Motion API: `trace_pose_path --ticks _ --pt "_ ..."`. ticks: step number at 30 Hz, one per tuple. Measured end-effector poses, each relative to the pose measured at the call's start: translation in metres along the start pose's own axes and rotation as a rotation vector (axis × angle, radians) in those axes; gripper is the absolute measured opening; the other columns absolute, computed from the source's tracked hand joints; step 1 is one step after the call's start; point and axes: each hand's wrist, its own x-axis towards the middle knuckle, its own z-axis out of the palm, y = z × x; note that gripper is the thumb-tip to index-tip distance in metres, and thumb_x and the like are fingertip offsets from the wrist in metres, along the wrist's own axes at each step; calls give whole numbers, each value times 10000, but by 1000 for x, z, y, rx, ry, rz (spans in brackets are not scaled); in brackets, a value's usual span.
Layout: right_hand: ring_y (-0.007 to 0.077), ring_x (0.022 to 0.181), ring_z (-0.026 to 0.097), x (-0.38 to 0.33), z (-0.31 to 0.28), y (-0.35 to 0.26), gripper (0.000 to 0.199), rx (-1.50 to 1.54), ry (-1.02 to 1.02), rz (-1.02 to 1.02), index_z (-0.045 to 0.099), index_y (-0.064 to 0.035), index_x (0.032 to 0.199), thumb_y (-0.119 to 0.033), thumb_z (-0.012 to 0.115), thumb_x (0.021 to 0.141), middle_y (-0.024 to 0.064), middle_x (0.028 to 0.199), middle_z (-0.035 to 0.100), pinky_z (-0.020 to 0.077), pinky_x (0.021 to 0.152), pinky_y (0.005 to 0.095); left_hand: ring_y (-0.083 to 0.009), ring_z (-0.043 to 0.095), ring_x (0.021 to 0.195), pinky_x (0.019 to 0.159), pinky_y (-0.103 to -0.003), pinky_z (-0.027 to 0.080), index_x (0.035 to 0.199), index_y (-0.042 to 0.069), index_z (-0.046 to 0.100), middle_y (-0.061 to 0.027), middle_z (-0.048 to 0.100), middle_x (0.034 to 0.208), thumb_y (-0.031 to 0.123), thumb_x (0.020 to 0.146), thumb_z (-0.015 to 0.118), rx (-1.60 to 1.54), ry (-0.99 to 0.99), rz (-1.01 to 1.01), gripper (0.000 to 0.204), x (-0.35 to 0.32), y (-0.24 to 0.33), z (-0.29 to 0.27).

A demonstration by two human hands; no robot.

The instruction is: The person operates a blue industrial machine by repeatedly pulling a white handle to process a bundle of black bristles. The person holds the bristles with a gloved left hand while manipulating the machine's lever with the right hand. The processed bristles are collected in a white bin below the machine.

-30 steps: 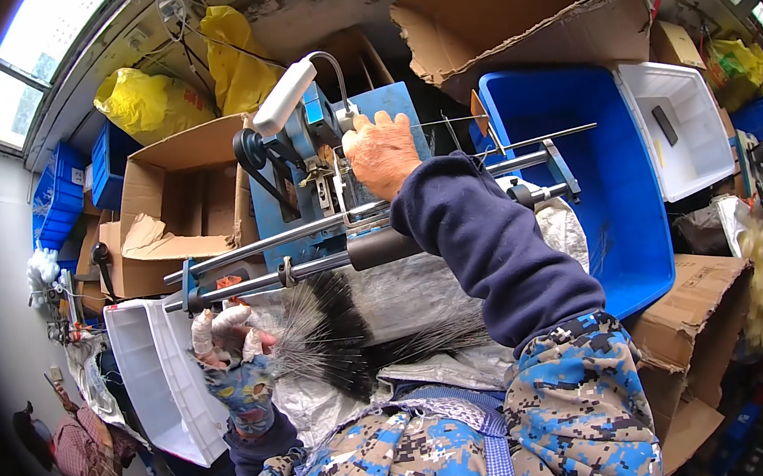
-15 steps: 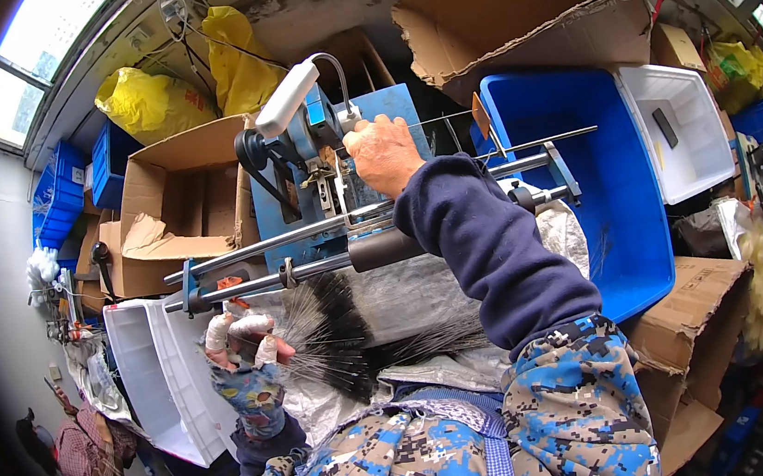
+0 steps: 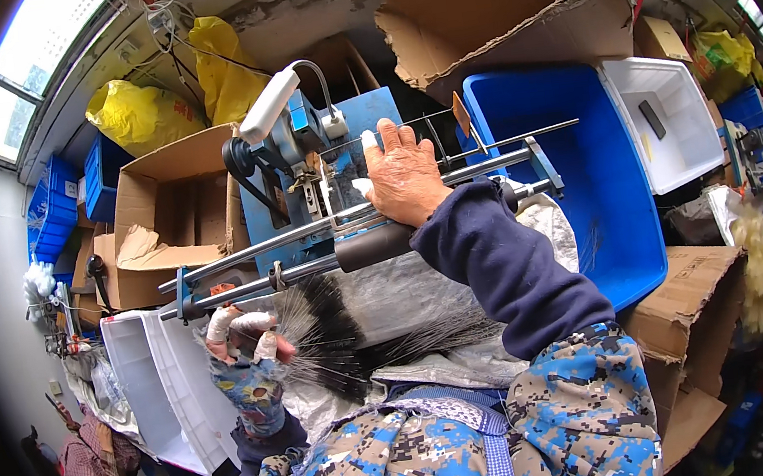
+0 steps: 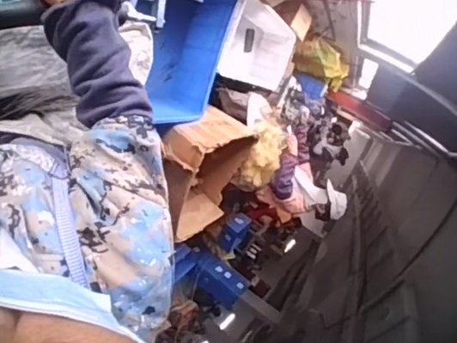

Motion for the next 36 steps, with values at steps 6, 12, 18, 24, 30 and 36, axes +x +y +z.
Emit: trace_pose_path --ticks 6,12,18,24,30,36 --pt "322 927 532 0 10 -7 603 102 44 13 422 55 1222 -321 615 793 186 1046 434 486 741 388 -167 605 617 497 -232 460 1221 83 374 -156 596 939 -65 800 556 -8 -60 7 482 -3 0 3" --pt "302 857 566 14 24 -53 634 131 70 4 411 76 1199 -341 627 772 181 985 491 511 672 372 -170 603 615 503 -231 452 1224 79 369 -154 599 918 -52 806 557 -12 -46 -18 477 -8 3 -1" --pt "328 842 559 17 32 -45 659 136 18 -68 383 108 1203 -325 630 773 213 998 495 491 740 371 -172 610 614 493 -232 476 1215 68 385 -139 603 911 -54 805 559 38 4 5 462 -12 9 -3" --pt "261 930 466 5 -1 12 323 -9 239 -128 572 -10 905 -250 663 709 111 968 491 371 724 406 -158 607 590 447 -222 466 1183 73 427 -130 614 863 -50 808 562 -40 150 -39 418 -7 -3 -21" --pt "234 968 514 27 -7 34 161 -289 -61 -50 642 -78 900 -95 546 771 88 938 617 329 866 443 -159 595 575 443 -221 459 1167 74 440 -137 619 841 -36 810 573 49 61 17 397 4 9 10" --pt "219 736 562 -60 -87 14 72 -101 -128 -313 605 -74 726 -45 541 711 78 695 614 375 702 351 -152 569 524 375 -214 436 1228 39 414 -143 611 823 16 837 562 68 264 247 419 -1 6 -60"
